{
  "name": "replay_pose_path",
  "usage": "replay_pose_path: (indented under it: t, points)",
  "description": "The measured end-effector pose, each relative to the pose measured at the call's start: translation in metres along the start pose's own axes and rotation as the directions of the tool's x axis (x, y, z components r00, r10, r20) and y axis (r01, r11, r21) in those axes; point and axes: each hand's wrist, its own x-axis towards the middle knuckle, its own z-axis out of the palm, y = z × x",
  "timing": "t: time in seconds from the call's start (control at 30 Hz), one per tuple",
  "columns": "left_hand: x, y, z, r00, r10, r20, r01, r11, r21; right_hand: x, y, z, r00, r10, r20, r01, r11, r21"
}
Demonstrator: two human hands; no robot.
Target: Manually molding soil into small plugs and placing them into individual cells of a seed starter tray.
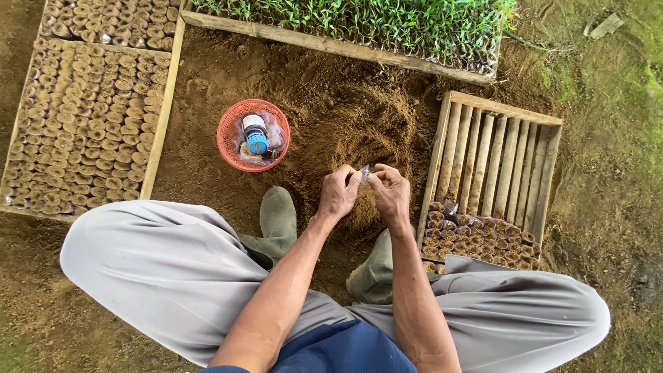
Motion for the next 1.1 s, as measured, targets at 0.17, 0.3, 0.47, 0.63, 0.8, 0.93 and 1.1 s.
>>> replay_pose_path:
  t: [0.17,0.3,0.47,0.63,0.8,0.93,1.1]
  points:
    - [0.006,-0.007,-0.012,0.999,-0.022,0.036,0.018,0.994,0.110,0.004,0.000,0.016,0.994,0.073,0.075,-0.077,0.996,0.046]
    - [0.020,-0.027,-0.022,0.997,-0.060,0.055,0.043,0.961,0.274,0.014,0.004,0.027,0.985,0.108,0.134,-0.116,0.992,0.055]
    - [0.033,-0.032,-0.040,0.987,-0.088,0.137,0.015,0.884,0.467,0.031,0.030,0.045,0.988,0.027,0.154,-0.003,0.988,-0.152]
    - [0.033,-0.011,-0.049,0.977,-0.157,0.143,0.069,0.872,0.485,0.026,0.005,0.052,0.990,0.038,0.135,-0.013,0.984,-0.178]
    - [0.036,-0.018,-0.050,0.966,-0.238,0.105,0.159,0.860,0.484,0.030,0.028,0.062,0.990,0.076,0.122,-0.027,0.932,-0.360]
    - [0.043,-0.022,-0.054,0.964,-0.248,0.095,0.171,0.854,0.491,0.030,0.022,0.079,0.964,0.032,0.265,0.099,0.879,-0.466]
    - [0.049,-0.019,-0.064,0.952,-0.292,0.095,0.212,0.849,0.484,0.040,0.093,0.110,0.906,-0.108,0.408,0.359,0.708,-0.608]
